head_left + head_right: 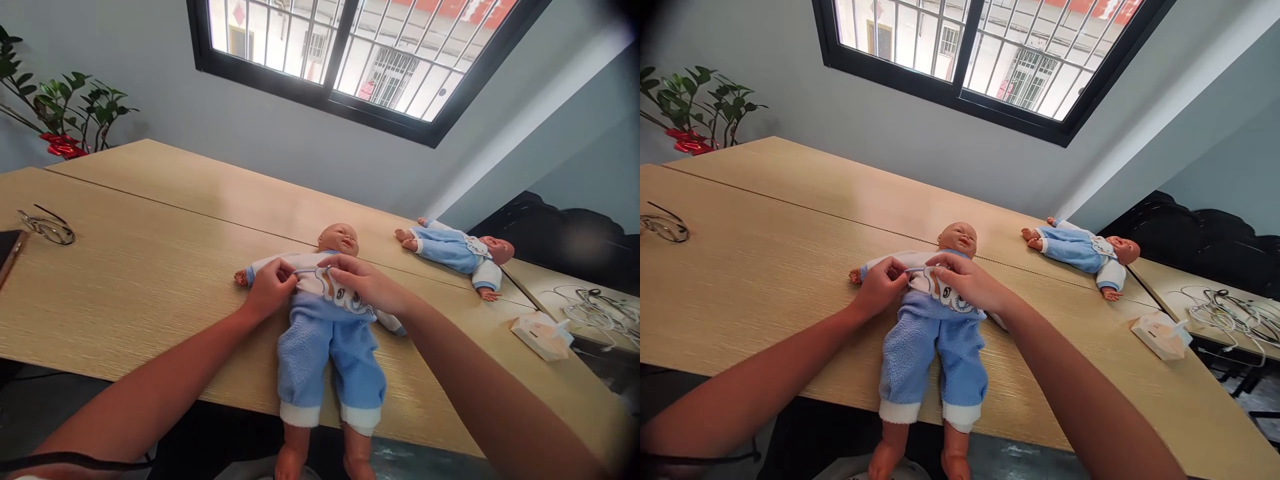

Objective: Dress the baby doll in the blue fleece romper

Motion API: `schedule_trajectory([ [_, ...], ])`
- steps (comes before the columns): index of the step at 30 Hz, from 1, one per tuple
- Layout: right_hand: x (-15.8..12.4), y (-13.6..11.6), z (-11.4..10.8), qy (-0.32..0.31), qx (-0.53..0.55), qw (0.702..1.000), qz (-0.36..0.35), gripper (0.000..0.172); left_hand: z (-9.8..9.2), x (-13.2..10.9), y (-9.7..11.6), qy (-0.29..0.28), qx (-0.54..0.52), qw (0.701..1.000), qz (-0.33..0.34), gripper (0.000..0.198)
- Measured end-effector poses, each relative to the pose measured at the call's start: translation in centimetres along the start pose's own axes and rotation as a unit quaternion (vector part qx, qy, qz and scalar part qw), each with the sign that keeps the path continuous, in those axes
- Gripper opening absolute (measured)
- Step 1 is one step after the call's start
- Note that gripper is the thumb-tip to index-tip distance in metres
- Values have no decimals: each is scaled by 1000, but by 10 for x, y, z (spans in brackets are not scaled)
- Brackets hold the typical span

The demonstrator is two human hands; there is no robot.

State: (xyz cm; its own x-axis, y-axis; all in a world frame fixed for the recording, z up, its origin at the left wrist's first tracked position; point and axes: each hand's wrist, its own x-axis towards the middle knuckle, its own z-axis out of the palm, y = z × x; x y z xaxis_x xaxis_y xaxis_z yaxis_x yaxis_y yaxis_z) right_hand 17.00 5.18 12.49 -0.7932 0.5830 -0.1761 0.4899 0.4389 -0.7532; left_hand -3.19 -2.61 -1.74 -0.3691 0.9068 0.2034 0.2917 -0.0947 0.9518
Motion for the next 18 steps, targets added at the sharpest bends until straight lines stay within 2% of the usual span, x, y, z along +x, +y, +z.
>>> schedule_trajectory([
  [2,2,-2,0,-39,-25,999,5,34,2,-3,2,68,62,996,8,10],
  [3,4,-3,0,-66,-49,997,6,32,3,-4,2,72,95,993,15,13],
  [5,15,-3,1,-101,-123,987,7,29,1,-5,1,43,157,986,25,17],
  [6,24,-3,2,-96,-170,981,6,29,0,-5,1,23,185,982,30,16],
  [8,50,-2,6,-40,-268,962,-19,29,-3,-5,0,-3,232,972,39,12],
  [10,82,0,15,12,-333,939,-83,26,-5,-5,1,-10,269,962,43,9],
  [11,99,1,20,6,-343,932,-121,27,-6,-5,1,-7,286,957,42,9],
  [14,138,6,35,-93,-321,925,-181,43,-7,-8,4,3,318,947,35,12],
  [16,151,8,43,-132,-302,925,-187,51,-9,-10,5,11,328,944,26,12],
  [18,152,9,46,-132,-295,927,-193,57,-10,-12,6,20,332,943,14,10],
])
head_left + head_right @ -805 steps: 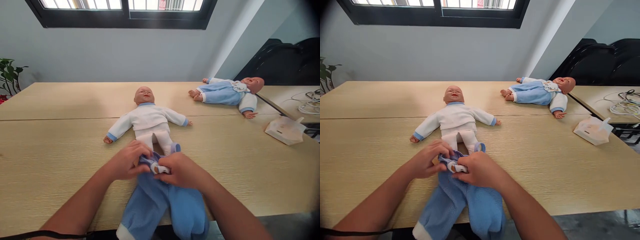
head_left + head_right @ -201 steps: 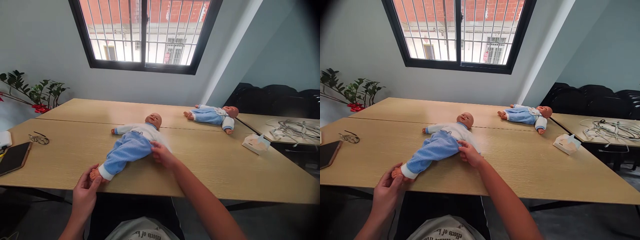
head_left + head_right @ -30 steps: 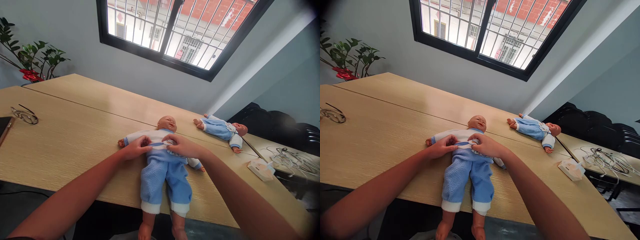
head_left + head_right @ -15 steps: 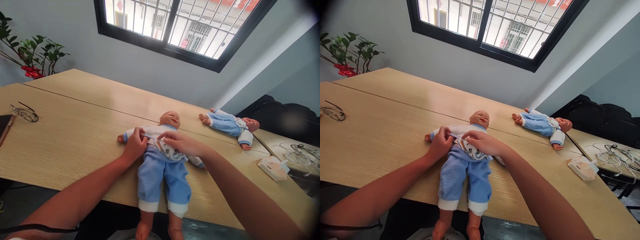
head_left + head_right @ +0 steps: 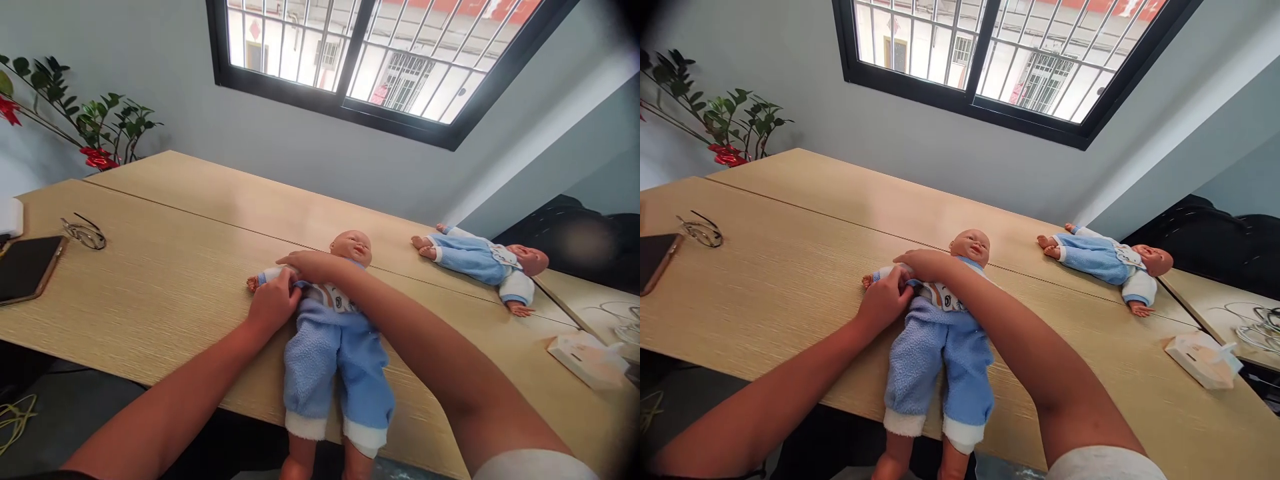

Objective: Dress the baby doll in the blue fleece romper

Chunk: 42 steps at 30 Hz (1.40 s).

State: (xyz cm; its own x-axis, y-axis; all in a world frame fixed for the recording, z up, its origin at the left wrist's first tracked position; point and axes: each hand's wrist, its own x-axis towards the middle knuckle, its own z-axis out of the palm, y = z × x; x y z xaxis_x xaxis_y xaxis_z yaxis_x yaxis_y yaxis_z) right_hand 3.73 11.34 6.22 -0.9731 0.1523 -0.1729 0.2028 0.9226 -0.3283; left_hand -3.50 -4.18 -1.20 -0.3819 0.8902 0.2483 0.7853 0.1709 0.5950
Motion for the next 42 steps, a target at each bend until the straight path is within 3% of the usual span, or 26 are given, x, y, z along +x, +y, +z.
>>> schedule_trajectory([
  [3,-11,-1,-2,57,-2,998,19,56,-1,0,-1,4,2,1000,-13,9],
  [7,-35,2,-11,217,1,975,56,48,0,0,-3,4,-7,1000,-8,9],
  [10,-56,5,-14,282,7,958,45,55,0,-1,-3,20,-9,1000,4,11],
  [16,-90,-8,-13,227,-104,967,58,68,0,-8,-5,96,-55,991,78,21],
  [20,-105,-16,-17,170,-151,972,51,51,0,-12,-5,140,-109,980,94,26],
  [25,-118,-15,-24,124,-211,968,56,46,1,-16,-2,146,-162,971,98,35],
  [32,-121,-24,-25,63,-167,984,-24,54,-2,-6,-2,130,-195,971,47,34],
  [42,-100,-56,-11,30,-183,982,40,43,-4,-4,-6,125,-245,959,68,40],
])
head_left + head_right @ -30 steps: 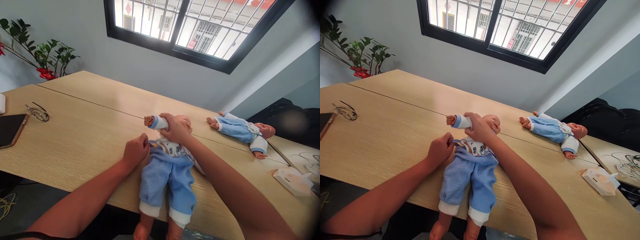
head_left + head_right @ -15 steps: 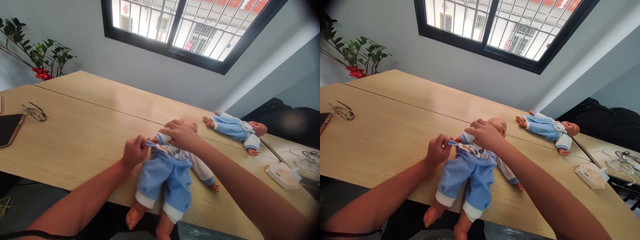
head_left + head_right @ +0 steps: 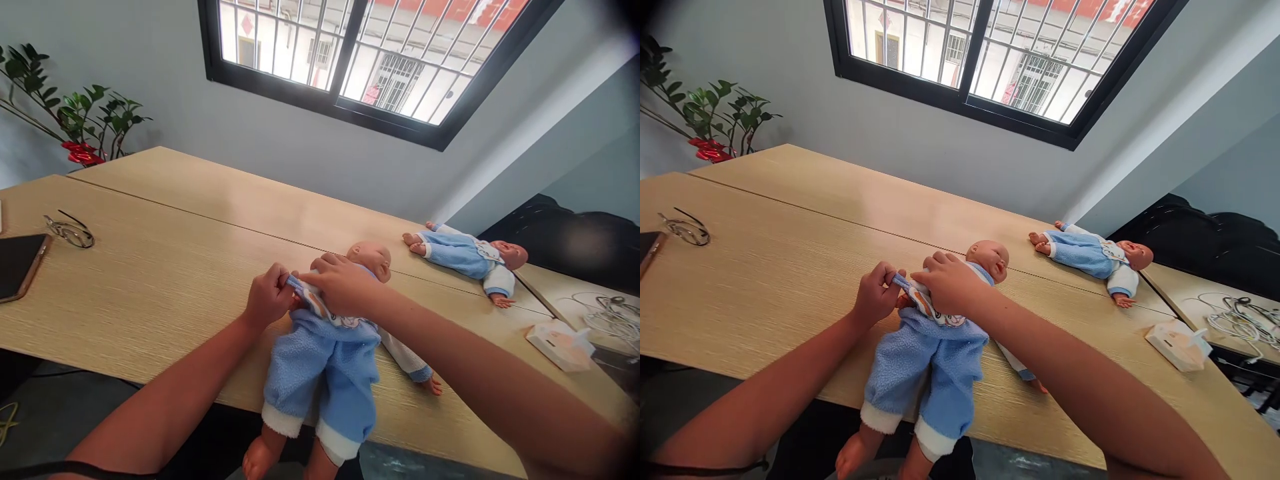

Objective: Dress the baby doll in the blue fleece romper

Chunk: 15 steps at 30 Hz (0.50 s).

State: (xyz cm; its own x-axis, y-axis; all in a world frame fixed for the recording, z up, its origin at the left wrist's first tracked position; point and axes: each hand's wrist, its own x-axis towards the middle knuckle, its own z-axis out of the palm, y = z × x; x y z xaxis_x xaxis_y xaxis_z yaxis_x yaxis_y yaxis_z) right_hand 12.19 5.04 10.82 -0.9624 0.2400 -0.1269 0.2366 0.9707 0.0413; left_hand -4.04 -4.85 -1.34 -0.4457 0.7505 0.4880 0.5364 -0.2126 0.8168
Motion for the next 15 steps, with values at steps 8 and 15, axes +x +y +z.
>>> schedule_trajectory([
  [8,13,-11,-20,-20,386,918,86,36,-3,12,-12,-34,41,997,53,31],
  [15,17,5,-25,-43,461,842,277,33,-10,13,-7,-51,120,984,125,33],
])
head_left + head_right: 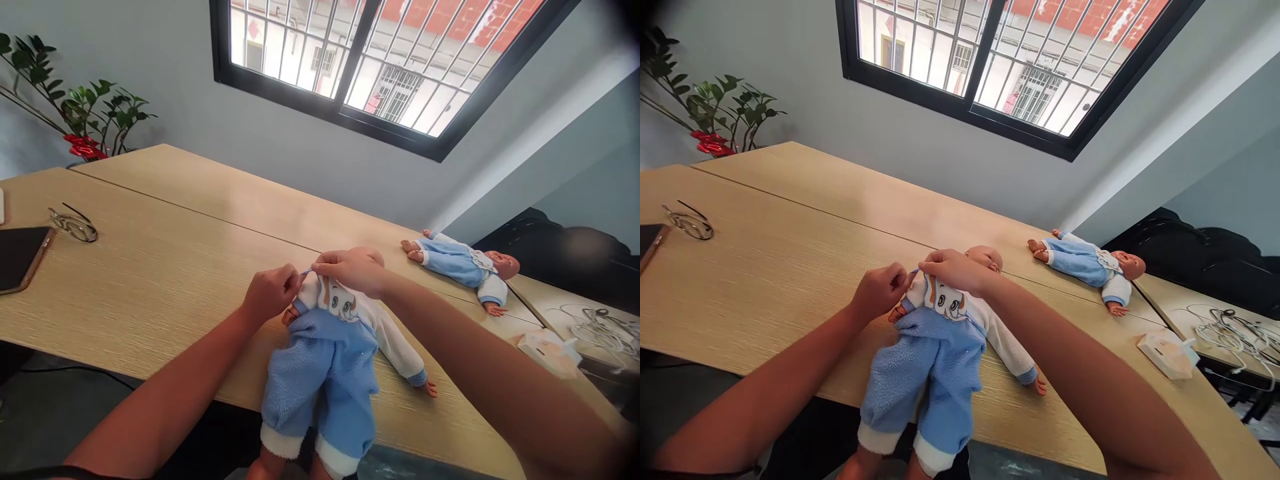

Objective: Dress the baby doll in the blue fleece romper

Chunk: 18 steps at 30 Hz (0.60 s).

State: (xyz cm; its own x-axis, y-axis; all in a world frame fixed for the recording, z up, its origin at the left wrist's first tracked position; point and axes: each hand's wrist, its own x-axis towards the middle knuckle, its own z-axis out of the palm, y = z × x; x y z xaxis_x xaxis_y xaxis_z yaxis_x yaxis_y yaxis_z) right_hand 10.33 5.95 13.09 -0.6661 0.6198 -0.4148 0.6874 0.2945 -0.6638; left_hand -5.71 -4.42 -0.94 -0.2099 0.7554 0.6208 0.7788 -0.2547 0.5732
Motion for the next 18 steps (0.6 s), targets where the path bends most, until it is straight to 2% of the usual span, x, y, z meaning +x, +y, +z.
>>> schedule_trajectory([
  [2,2,0,-6,7,-24,999,24,34,-5,3,2,-10,11,1000,-9,34],
  [5,2,1,-8,-26,-19,997,74,33,-16,7,3,-55,-21,997,-60,36],
  [9,2,6,-2,-70,73,991,90,19,-33,11,3,-236,-71,963,-112,47],
  [11,3,7,0,-88,104,987,84,15,-39,11,3,-335,-101,927,-137,59],
  [13,7,5,1,-89,117,986,84,18,-42,10,4,-408,-149,884,-174,68],
  [15,12,0,2,-72,90,990,81,26,-43,10,6,-444,-186,853,-201,70],
  [18,24,-13,6,-40,-39,997,62,37,-43,11,9,-427,-193,857,-213,64],
])
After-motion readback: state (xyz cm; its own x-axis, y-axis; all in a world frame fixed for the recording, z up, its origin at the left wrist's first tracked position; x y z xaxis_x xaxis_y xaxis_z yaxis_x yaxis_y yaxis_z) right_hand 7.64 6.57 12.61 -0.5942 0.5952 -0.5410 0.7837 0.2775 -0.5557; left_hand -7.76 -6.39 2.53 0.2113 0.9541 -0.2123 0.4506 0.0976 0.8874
